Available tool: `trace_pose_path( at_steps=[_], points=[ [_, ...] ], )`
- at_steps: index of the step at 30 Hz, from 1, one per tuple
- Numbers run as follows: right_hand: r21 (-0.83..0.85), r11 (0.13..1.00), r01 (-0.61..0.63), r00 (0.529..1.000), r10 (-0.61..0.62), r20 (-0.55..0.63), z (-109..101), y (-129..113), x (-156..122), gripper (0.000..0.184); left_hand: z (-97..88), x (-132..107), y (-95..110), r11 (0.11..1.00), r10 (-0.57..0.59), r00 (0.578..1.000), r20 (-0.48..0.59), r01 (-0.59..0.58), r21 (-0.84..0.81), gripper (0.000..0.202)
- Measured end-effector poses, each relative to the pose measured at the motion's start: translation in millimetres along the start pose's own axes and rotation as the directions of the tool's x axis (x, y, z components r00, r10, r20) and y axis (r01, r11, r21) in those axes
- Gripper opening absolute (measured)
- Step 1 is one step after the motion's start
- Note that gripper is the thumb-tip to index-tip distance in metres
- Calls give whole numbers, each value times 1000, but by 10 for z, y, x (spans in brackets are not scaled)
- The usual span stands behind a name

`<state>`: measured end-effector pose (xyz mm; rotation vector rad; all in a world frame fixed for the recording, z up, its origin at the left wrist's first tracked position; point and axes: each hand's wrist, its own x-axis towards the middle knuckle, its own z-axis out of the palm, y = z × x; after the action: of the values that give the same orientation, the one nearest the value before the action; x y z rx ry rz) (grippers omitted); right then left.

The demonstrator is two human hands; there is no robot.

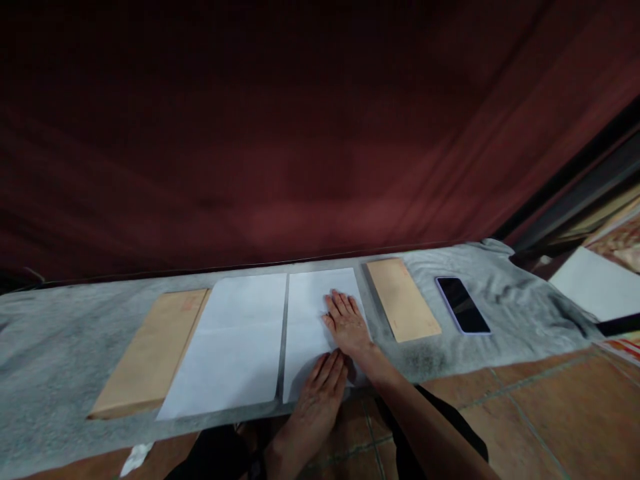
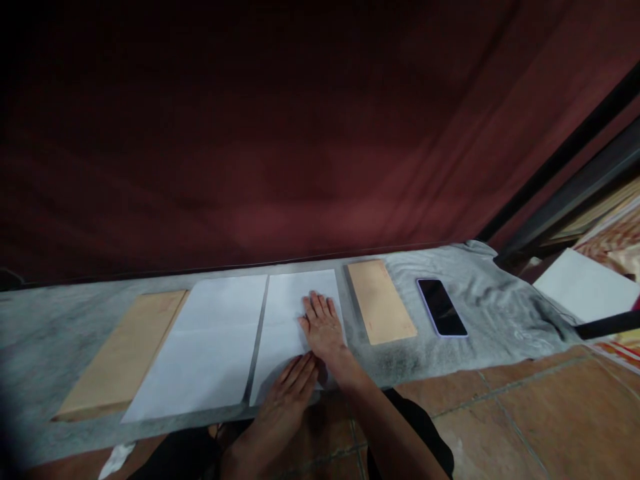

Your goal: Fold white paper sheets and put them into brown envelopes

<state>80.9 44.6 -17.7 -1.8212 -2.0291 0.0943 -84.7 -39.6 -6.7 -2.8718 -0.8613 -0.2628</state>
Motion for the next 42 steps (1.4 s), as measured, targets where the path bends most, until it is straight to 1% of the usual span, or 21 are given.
trace_pose_path(
  at_steps=[3,5,8,12,14,18,21,24,26,27,28,29,31,32,33,34,36,38,39,42],
  points=[
    [-3,1000,9,1000,-9,-2,17,-11,32,52,109,4,98,999,-41,999,-18,42,16,47],
    [-15,1000,16,1000,-16,-10,33,-18,46,52,138,-3,103,999,-29,1000,-6,29,21,49],
    [-41,999,18,999,-19,-26,55,-13,58,52,115,-26,16,1000,15,1000,26,-16,22,57],
    [-55,998,13,1000,-14,-28,78,3,78,53,99,-51,-101,999,26,1000,-2,-26,40,61],
    [-58,998,2,1000,-3,-23,87,2,95,54,110,-48,-103,999,31,1000,-2,-31,44,61],
    [-54,998,-9,1000,8,-15,102,-22,135,54,95,-20,-22,999,15,1000,18,-15,36,60],
    [-48,999,-25,1000,24,-17,108,-34,165,53,19,-13,19,999,-12,998,54,14,-43,58],
    [-38,999,-33,999,32,-27,106,-34,204,53,-72,15,-57,970,-86,992,95,105,-218,60],
    [-32,998,-47,998,46,-31,94,-38,241,52,-105,107,-201,928,-186,978,90,205,-312,61],
    [-29,998,-56,998,55,-28,85,-45,262,52,-105,188,-297,908,-255,965,62,261,-328,61],
    [-28,997,-65,998,65,-21,75,-54,282,52,-94,294,-400,888,-333,943,21,321,-328,59],
    [-27,997,-73,997,73,-12,65,-67,302,51,-70,423,-506,859,-419,908,-10,393,-329,57],
    [-34,997,-68,998,68,12,52,-95,337,51,7,724,-698,814,-520,853,-48,477,-331,53],
    [-40,998,-56,998,57,23,52,-107,350,52,55,879,-777,802,-546,836,-56,502,-324,53],
    [-49,998,-44,998,45,32,59,-115,362,53,106,1026,-843,808,-542,838,-52,503,-307,54],
    [-60,998,-35,999,38,39,71,-118,372,54,156,1157,-896,820,-525,850,-25,498,-283,55],
    [-87,995,-51,998,54,35,107,-105,390,56,246,1345,-973,815,-530,846,59,527,-242,57],
    [-115,989,-94,995,96,13,145,-72,408,56,320,1424,-1032,811,-538,837,103,547,-209,59],
    [-127,985,-116,993,117,-3,160,-51,417,55,351,1428,-1058,808,-548,830,103,557,-192,60],
    [-141,972,-187,981,178,-72,183,26,426,51,422,1355,-1131,795,-593,804,41,592,-132,62]
  ],
)
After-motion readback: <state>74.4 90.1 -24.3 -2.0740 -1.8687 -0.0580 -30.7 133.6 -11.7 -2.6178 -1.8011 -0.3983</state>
